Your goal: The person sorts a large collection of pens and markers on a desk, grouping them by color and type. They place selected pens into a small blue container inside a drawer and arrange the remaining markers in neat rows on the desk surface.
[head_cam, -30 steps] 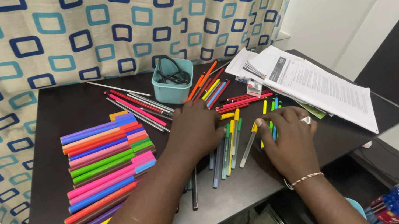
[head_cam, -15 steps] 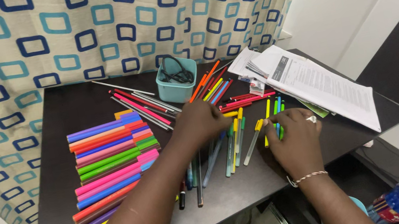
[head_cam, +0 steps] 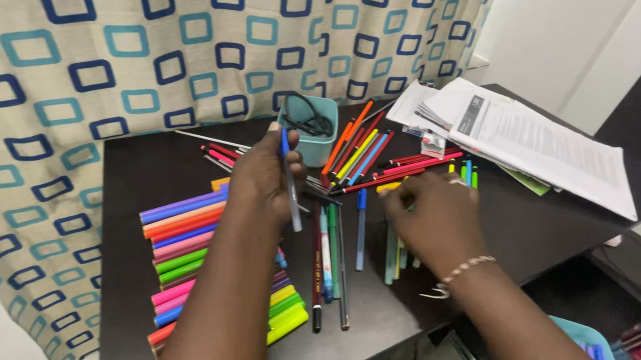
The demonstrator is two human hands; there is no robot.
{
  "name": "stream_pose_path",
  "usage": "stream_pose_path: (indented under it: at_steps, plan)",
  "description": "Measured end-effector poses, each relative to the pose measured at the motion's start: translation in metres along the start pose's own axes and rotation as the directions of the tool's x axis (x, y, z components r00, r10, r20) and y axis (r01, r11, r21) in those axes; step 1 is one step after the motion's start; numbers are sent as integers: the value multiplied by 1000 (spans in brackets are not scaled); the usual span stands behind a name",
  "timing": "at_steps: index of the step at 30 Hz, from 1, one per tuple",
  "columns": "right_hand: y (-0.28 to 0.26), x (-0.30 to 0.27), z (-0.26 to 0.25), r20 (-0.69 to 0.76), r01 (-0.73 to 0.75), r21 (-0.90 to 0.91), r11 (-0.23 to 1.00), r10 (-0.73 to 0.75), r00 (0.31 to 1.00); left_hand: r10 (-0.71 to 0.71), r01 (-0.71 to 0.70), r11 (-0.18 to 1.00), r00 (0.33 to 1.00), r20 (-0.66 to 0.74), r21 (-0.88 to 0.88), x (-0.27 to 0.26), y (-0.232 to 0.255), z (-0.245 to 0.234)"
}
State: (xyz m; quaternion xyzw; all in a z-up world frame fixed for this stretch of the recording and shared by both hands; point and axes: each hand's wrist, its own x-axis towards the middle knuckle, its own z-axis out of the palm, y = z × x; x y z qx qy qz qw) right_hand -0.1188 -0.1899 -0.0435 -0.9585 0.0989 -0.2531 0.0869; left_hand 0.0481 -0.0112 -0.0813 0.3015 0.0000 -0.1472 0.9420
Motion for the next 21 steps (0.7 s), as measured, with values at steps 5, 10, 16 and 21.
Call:
stream_pose_path:
  at_steps: [5,10,16,21]
  plan:
    - [-43,4,0,222,11,-253,967,47,974,-26,18,996,996,-83,-85,8,-5,-11]
    - [-50,10,5,223,-97,-251,963,155,962,-99,91,993,989,-109,-73,7,-13,-5]
    - [-37,15,-1,98,-242,-5,970,241,965,-187,187,979,982,1,85,-6,-19,11]
    - [-36,17,2,38,-124,410,903,119,992,-306,225,882,942,140,415,-32,-22,34]
